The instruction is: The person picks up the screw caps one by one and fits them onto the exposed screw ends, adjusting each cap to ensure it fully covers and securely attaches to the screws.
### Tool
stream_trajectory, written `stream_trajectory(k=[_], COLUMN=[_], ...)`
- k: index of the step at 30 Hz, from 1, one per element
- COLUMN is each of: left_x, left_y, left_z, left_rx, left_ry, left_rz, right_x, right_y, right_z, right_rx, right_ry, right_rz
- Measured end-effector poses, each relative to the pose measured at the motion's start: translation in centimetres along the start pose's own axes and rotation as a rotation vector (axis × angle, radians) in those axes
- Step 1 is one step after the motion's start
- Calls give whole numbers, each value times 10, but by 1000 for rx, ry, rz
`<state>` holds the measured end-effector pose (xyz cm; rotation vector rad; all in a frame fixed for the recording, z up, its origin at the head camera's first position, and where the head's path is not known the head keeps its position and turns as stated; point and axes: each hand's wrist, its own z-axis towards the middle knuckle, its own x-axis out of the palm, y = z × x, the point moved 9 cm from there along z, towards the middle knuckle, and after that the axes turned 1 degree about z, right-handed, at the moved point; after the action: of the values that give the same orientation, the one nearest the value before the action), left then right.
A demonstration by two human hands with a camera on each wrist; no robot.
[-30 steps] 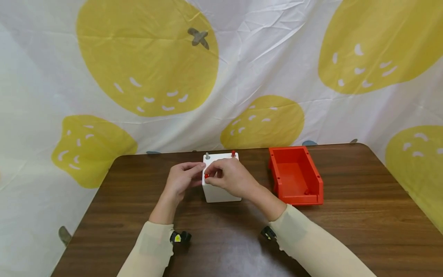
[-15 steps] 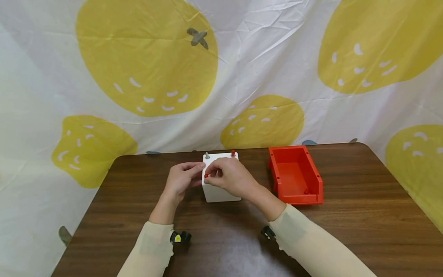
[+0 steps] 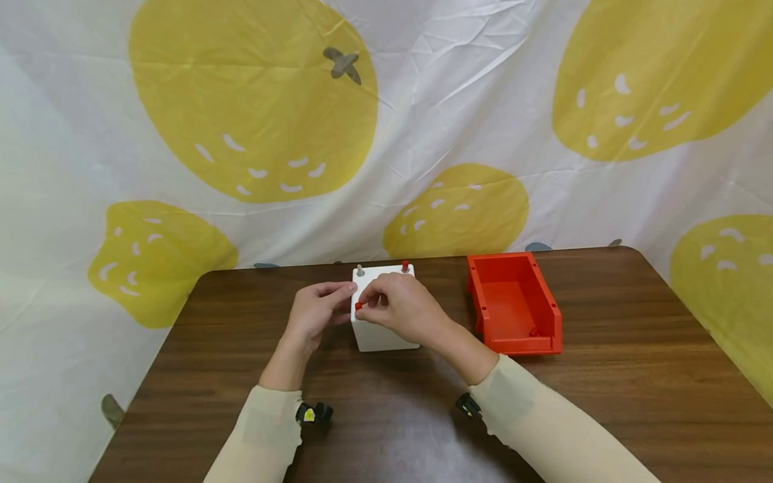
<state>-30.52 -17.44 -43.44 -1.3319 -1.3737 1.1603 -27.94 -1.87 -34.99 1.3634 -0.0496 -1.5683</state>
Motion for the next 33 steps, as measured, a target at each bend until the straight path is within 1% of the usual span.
stream_trajectory(k=[7,14,18,21,28,33], left_x=[0,0,-1,-2,-2,-2], left_y=[0,0,2,4,4,4], left_z=[0,1,1,2,0,0], left_rx=[-8,-15,-28,-38,-52,-53], left_ry=[-4,-11,-22,-26,-34,-35], left_rz=[10,24,42,57,67,62], right_x=[-7,-26,-40,-53,-87,-109], right_y=[-1,-3,-5,-8,-20,-29], right_z=[-3,-12,-18,-22,-35,-44], right_rx=[23,53,38,48,111,162], right_ry=[5,-10,-36,-59,-89,-87], right_rz=[-7,7,-2,-9,42,16])
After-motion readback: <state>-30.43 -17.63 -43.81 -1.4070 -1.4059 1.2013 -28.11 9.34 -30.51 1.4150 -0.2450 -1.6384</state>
